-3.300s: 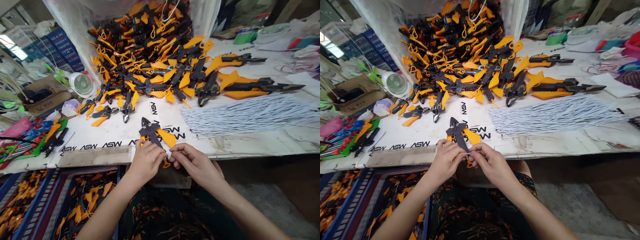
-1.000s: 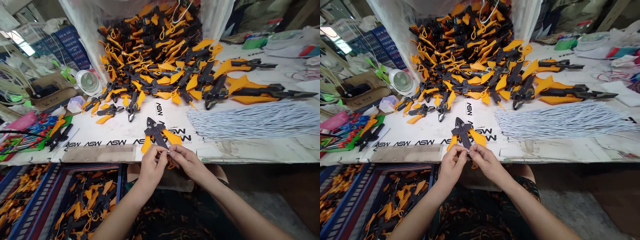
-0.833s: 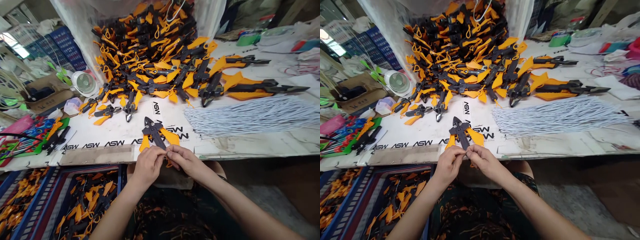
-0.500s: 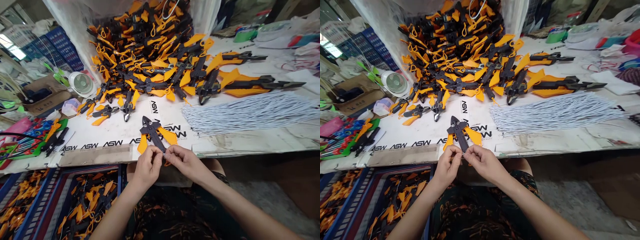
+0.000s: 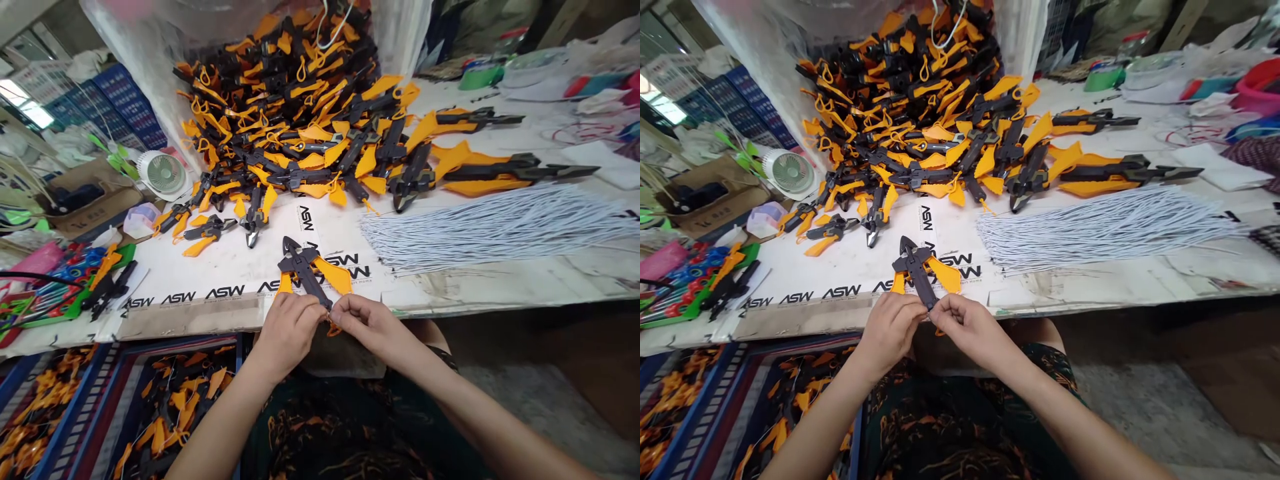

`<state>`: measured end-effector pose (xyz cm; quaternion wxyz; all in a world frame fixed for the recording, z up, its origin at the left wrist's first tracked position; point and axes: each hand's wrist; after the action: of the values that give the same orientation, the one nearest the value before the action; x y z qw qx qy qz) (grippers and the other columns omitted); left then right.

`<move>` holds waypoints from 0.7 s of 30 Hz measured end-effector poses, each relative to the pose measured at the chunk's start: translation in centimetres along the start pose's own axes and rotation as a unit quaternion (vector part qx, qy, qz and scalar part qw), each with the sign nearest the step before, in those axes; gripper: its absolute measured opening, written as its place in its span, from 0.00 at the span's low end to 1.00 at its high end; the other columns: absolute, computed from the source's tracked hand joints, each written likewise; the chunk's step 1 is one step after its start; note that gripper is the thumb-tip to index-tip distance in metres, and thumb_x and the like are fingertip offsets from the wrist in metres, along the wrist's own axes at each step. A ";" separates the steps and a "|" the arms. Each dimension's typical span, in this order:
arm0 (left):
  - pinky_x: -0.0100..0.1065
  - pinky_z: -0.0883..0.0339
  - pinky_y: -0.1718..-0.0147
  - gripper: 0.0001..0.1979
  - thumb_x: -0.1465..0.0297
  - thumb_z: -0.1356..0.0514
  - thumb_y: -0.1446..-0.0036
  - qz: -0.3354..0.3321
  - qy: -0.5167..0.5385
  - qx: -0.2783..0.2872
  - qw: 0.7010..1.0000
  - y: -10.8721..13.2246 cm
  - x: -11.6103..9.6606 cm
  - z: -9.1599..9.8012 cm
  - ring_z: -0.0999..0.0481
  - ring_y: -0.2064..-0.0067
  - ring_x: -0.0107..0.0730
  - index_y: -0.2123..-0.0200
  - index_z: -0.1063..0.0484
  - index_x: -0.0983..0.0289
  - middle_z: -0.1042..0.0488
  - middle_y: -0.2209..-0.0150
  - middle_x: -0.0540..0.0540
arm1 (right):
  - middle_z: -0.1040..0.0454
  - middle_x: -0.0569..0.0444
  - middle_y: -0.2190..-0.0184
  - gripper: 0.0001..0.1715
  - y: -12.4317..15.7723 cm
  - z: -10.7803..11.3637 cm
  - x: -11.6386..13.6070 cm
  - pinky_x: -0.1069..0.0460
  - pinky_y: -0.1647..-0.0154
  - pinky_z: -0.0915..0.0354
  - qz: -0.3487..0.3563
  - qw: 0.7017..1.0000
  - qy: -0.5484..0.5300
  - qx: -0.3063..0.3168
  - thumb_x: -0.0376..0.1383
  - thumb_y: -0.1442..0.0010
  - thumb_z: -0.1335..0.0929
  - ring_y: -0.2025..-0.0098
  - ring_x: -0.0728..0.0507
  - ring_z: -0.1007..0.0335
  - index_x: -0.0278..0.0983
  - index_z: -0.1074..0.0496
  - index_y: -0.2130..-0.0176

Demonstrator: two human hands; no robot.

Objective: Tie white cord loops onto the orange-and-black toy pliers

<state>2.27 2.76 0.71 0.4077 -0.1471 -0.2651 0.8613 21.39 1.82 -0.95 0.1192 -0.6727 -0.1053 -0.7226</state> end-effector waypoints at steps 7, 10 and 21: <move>0.36 0.41 0.63 0.06 0.75 0.47 0.33 0.034 0.040 0.037 0.998 2.0 0.9 2.1 0.26 0.65 0.33 0.63 0.33 0.62 0.22 0.67 0.53 | 0.36 0.58 0.76 0.19 1.7 0.1 -0.1 0.53 0.72 0.43 -0.031 0.999 0.001 0.036 0.50 0.38 0.34 0.73 0.48 0.41 0.38 0.32 0.70; 0.34 0.37 0.64 0.07 0.69 0.47 0.32 0.137 0.145 0.096 0.975 2.0 0.9 1.5 0.24 0.65 0.33 0.62 0.30 0.61 0.22 0.65 0.53 | 0.32 0.57 0.73 0.17 2.2 -0.3 -0.9 0.53 0.75 0.41 -0.031 0.998 -0.017 0.053 0.49 0.37 0.34 0.75 0.48 0.38 0.38 0.31 0.61; 0.42 0.32 0.67 0.33 0.60 0.41 0.40 0.406 -0.016 0.159 0.900 -3.5 -0.6 -3.2 0.20 0.65 0.51 0.34 0.41 0.64 0.20 0.62 0.66 | 0.26 0.41 0.57 0.22 -9.0 16.8 1.8 0.43 0.59 0.34 -0.067 0.863 0.373 -0.335 0.40 0.40 0.30 0.60 0.36 0.28 0.33 0.31 0.49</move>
<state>6.36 5.20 0.10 0.0359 -0.1613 -0.0490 0.9850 34.32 15.54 2.16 -0.1321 -0.3439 0.1507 -0.9174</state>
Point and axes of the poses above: each hand's wrist, its own y-axis away from the middle knuckle, its own z-axis out of the back of the hand, x = y × z
